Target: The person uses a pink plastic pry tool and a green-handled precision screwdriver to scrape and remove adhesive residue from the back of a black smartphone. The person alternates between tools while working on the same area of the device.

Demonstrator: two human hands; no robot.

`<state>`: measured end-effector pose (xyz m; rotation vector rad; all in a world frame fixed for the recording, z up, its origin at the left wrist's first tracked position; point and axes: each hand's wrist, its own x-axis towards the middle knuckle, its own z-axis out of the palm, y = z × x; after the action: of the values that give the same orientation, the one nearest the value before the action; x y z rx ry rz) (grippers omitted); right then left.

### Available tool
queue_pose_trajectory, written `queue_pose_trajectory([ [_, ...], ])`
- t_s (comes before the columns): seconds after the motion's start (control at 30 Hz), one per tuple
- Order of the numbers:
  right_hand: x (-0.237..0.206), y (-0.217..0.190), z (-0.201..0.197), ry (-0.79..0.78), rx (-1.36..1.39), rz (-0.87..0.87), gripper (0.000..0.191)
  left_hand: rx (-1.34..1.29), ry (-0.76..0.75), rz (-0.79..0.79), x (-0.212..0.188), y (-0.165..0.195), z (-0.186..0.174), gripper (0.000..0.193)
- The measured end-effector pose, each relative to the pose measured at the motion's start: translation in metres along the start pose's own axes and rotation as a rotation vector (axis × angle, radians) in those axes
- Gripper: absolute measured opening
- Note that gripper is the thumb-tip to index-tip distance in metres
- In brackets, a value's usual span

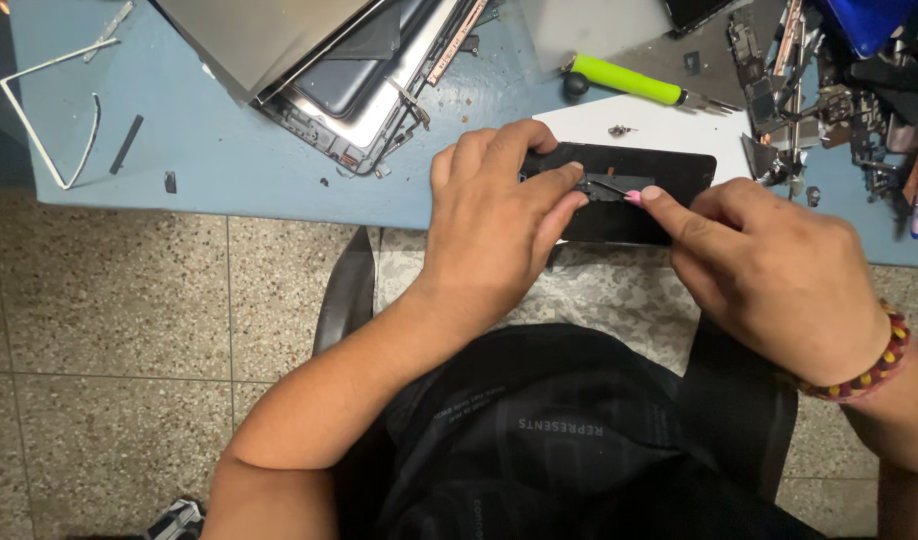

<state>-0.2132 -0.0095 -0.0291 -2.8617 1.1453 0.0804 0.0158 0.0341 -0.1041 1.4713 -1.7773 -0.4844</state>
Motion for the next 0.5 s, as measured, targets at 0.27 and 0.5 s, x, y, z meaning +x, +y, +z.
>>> queue_pose_trajectory([
  [0.27,0.0093,-0.0029,-0.0077,0.059,-0.025,-0.082,0.04,-0.019,-0.015,-0.01,0.002,0.0,-0.0001,0.023],
  [0.5,0.0095,-0.0028,-0.0071,0.071,-0.02,-0.121,0.045,-0.019,-0.001,-0.007,0.0026,-0.0001,0.0012,0.021],
])
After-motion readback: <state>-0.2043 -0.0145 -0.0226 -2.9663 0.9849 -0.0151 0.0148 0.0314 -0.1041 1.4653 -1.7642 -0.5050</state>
